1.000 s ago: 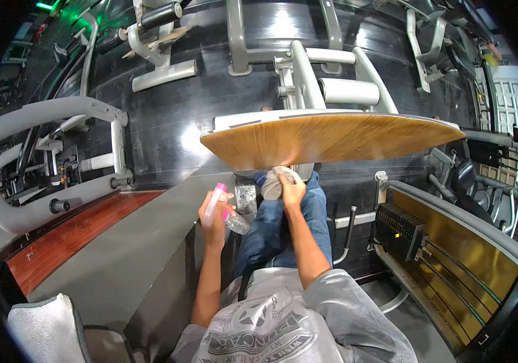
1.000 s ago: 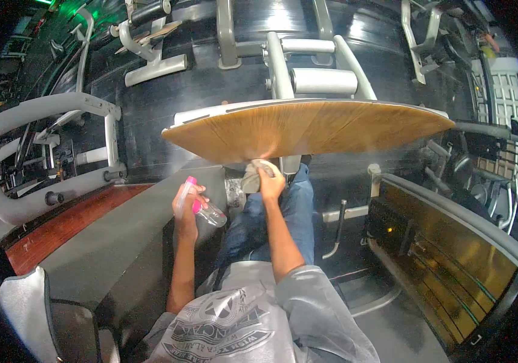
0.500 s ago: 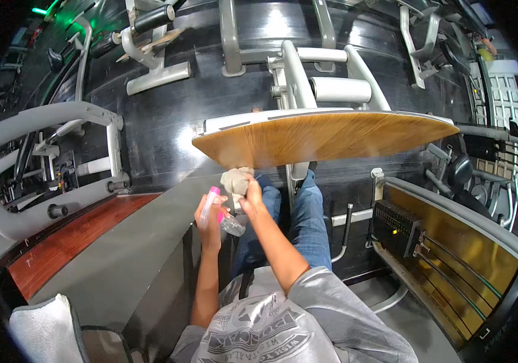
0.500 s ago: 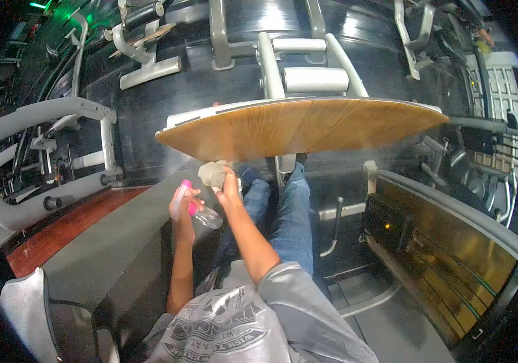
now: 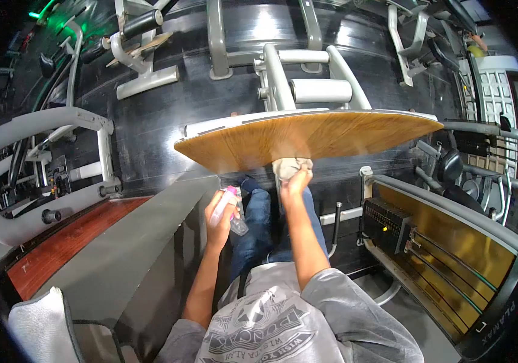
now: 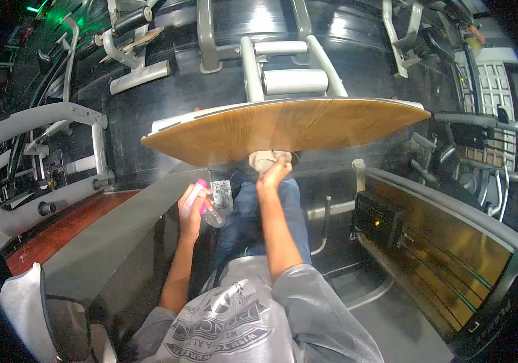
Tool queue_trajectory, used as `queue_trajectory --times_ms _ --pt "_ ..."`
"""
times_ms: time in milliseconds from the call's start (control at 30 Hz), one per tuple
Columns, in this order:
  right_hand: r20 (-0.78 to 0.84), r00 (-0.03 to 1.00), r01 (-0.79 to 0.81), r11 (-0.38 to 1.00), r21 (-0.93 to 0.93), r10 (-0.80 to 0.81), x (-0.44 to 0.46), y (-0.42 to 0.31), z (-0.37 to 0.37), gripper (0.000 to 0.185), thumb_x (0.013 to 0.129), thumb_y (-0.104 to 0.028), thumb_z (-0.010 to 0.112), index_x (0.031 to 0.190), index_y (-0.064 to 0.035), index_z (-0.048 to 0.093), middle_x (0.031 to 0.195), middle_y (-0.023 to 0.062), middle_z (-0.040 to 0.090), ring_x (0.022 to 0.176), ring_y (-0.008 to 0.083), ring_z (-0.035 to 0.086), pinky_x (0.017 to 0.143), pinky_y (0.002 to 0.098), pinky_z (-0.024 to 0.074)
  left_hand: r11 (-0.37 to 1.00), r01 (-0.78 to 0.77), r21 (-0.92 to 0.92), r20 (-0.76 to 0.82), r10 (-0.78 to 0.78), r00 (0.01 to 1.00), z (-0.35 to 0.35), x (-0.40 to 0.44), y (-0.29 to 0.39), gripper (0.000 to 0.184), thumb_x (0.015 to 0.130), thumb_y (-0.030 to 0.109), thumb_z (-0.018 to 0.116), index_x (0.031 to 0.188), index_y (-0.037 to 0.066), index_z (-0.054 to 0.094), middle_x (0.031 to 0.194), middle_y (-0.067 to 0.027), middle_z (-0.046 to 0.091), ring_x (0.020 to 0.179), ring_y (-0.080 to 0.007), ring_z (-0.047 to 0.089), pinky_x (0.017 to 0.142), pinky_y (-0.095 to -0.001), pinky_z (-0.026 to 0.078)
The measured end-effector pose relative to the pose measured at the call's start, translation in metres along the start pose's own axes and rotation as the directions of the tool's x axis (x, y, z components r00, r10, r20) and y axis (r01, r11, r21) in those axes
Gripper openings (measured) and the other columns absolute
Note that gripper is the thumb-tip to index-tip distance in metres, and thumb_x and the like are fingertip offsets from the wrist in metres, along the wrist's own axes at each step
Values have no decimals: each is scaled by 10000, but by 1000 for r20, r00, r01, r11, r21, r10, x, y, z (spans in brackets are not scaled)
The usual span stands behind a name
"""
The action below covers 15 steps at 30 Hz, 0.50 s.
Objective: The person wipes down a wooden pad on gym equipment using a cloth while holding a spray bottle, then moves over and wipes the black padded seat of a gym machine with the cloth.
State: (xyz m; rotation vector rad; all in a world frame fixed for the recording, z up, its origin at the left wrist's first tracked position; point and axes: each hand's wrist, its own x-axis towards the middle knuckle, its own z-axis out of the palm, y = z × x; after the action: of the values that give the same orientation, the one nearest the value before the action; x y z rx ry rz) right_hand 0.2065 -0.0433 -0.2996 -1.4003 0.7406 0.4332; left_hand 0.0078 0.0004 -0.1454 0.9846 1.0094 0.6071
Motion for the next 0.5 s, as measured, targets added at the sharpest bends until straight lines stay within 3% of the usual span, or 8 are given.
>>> queue_trajectory --times_ms 33,67,200,267,333,400,433,500 --pt "74 997 -16 999 33 14 2 19 1 239 993 -241 454 1169 -81 467 1127 96 552 1006 227 564 838 397 490 999 1 38 10 -2 1000 2 1 1 168 943 124 534 963 -20 619 863 -74 617 645 -113 559 666 -272 484" --pt "147 989 -36 997 65 26 5 39 -1 419 993 -250 469 1330 -35 345 1314 145 460 1198 250 477 996 410 425 997 3 77 20 -5 1000 4 1 1 221 979 189 536 957 -18 611 867 -95 617 638 -130 561 702 -299 502" --pt "303 942 -135 989 -51 144 -37 47 2 336 977 -208 473 1256 -54 367 1237 115 483 1143 228 493 993 405 424 993 -18 117 57 11 998 8 10 -1 211 978 170 532 965 -26 610 851 -91 614 639 -125 560 692 -291 500" --pt "394 893 -209 976 -66 218 -32 32 -5 328 954 -212 489 1228 -63 386 1178 93 503 1092 210 504 967 398 437 996 -35 81 26 33 999 13 16 -1 209 978 162 530 967 -31 609 847 -87 612 642 -119 562 683 -287 496" --pt "364 913 -128 978 -165 181 3 25 -13 277 928 -210 504 1161 -76 438 1095 78 535 973 195 540 869 383 491 999 -29 17 12 29 1000 19 20 5 136 926 77 542 962 -18 631 810 -45 599 658 -86 552 625 -234 448" --pt "285 952 -93 992 -86 114 27 -10 -19 112 894 -192 521 962 -104 507 860 31 534 700 171 543 604 343 504 996 -61 64 37 58 998 23 23 8 221 977 158 529 1000 -44 614 891 -94 635 648 -123 568 670 -285 488" --pt "267 961 -79 997 -8 79 17 -44 -10 85 908 -196 514 912 -116 487 792 7 503 669 147 523 559 334 468 996 -62 64 44 59 997 24 24 8 221 977 158 529 1000 -44 614 891 -94 635 648 -123 568 670 -285 488" --pt "227 961 144 987 69 -156 72 -50 -23 103 933 -156 470 859 -93 505 771 14 536 674 126 518 566 314 454 996 -62 70 59 58 997 26 27 8 226 975 160 533 1010 -45 619 905 -97 645 658 -125 572 666 -281 480"
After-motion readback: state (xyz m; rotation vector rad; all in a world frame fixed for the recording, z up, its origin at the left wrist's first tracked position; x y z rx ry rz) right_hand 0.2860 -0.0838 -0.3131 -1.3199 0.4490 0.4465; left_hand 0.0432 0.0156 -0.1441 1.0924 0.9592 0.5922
